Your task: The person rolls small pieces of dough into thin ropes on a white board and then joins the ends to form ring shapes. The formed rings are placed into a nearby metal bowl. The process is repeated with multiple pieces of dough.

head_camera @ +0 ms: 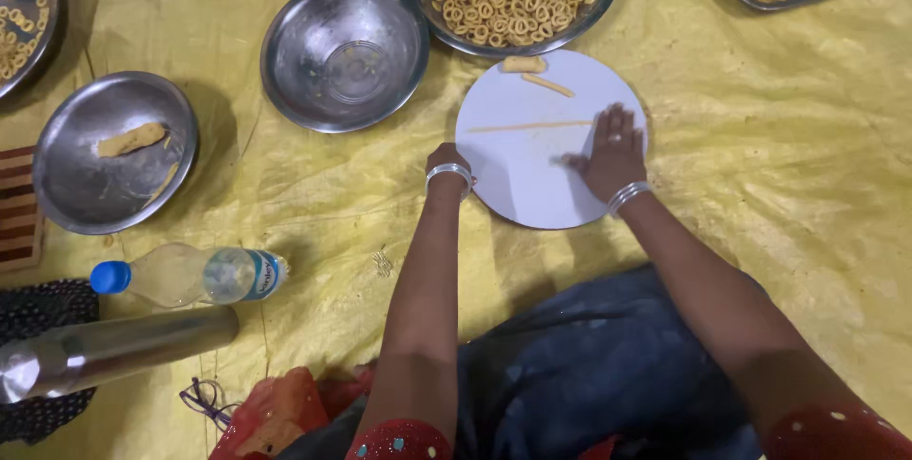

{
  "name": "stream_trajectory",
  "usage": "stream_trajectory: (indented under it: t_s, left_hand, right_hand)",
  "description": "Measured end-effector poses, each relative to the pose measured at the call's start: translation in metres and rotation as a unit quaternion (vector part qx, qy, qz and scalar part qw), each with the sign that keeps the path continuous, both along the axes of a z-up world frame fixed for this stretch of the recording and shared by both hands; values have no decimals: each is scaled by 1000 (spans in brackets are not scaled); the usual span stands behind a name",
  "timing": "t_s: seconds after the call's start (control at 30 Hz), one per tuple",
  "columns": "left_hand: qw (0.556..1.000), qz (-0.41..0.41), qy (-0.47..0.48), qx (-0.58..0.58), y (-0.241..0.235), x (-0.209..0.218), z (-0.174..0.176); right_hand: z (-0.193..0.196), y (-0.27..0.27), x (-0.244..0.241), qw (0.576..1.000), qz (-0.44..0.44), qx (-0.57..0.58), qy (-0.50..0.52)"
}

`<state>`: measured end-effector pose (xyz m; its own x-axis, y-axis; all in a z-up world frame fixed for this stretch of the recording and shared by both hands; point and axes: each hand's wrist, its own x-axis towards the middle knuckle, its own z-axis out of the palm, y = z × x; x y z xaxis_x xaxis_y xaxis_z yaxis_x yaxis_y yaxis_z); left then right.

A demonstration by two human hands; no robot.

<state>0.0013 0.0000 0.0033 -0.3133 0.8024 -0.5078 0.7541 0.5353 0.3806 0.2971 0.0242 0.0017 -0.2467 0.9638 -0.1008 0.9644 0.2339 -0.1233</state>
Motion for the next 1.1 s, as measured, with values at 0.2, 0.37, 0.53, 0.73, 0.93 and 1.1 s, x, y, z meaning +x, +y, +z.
stream_trajectory:
  t_s: [0.2, 0.37, 0.53, 0.73, 0.93, 1.1]
  left_hand:
    - [1000, 2, 9, -2, 1, 1, -1]
    - [999, -33, 40, -4, 7, 0, -9]
    - [1000, 3, 18, -5, 10, 1, -15]
    - [999, 35, -12, -9, 13, 0, -25]
    - [997, 64, -24, 18, 18, -3, -33]
    - [1000, 2, 19, 18, 15, -1, -36]
  right_hand:
    - [9, -14, -3, 999, 14, -23, -18]
    - [26, -48, -32, 997, 38, -25, -63]
    - [41, -22, -76, 979, 200, -40, -2]
    - [53, -3, -106, 987, 154, -54, 6]
    - [27, -53, -115, 991, 99, -49, -78]
    - [20, 3, -116, 991, 132, 9, 6]
